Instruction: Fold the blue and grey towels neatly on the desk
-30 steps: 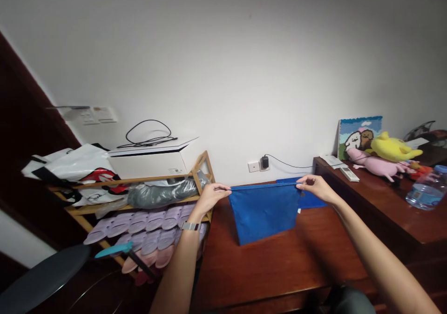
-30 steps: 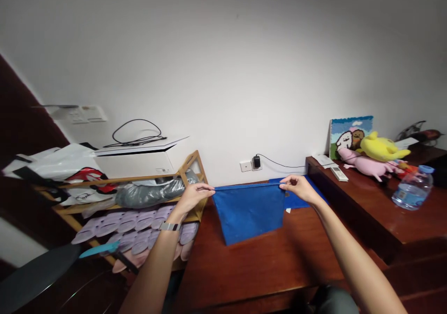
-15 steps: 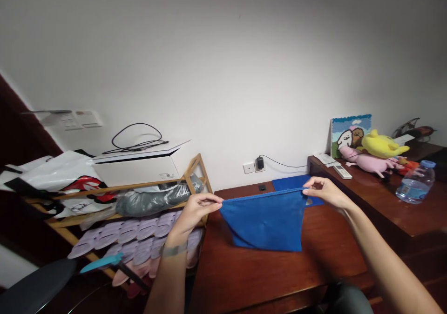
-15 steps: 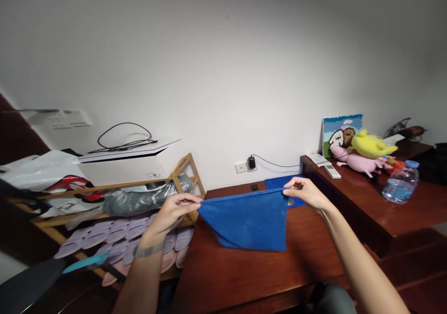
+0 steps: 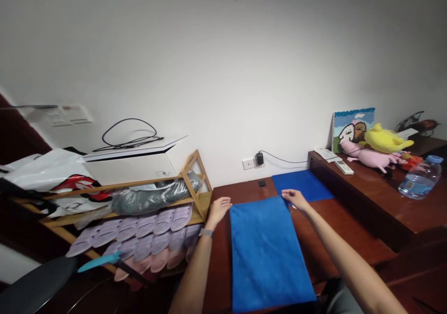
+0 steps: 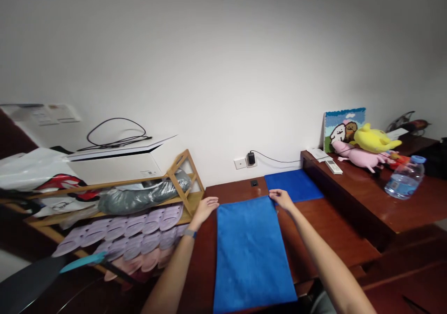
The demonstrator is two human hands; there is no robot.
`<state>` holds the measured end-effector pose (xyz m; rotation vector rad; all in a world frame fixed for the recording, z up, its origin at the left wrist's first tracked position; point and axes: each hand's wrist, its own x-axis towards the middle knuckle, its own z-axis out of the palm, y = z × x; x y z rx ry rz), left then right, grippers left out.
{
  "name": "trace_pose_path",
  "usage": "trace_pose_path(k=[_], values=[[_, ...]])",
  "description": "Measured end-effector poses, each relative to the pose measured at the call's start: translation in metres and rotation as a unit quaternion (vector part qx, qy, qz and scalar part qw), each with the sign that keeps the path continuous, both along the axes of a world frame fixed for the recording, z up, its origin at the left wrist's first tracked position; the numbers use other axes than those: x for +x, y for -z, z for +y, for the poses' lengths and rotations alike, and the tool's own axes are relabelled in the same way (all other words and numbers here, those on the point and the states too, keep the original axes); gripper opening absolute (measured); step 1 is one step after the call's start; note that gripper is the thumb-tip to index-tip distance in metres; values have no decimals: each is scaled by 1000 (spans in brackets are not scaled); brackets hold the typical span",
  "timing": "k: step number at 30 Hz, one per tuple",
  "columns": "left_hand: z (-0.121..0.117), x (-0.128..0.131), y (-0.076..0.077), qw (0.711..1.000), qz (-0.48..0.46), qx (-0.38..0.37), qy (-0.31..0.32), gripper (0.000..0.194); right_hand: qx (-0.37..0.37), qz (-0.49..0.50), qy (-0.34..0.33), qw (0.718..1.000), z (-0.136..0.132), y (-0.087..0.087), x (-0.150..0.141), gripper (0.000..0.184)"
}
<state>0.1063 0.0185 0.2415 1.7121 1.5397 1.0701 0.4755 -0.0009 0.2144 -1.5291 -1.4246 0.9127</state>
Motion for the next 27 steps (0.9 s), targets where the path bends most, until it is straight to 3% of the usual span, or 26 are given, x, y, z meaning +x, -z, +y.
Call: trace_pose_path(k=[2, 5, 9, 12, 14, 17, 22, 27], values=[[-1, 15, 29, 999, 21, 17, -30, 21, 3, -30, 33, 999, 4, 26, -21, 42], [-28, 34, 76, 996, 61, 42, -42, 23, 11, -68, 45, 997, -22, 71, -49, 47], [-82, 53, 147, 965, 234, 111, 35, 40, 21, -190, -7, 982, -76, 142, -77, 60], [-111, 59, 187, 929, 342, 103, 95, 51, -4, -298, -34, 954, -100, 178, -85, 66], [-118, 57, 202, 915, 380, 83, 105, 55, -10, -337, -43, 941, -103, 186, -85, 68], [-111, 52, 212, 902, 414, 82, 98, 55, -22, -370, -61, 927, -95, 182, -82, 67], [-66, 70, 212, 894, 426, 128, 44, 54, -26, -400, -62, 914, -57, 162, -90, 68], [-20, 115, 220, 896, 419, 114, 98, 54, -24, -423, -99, 900, -7, 158, -92, 67]])
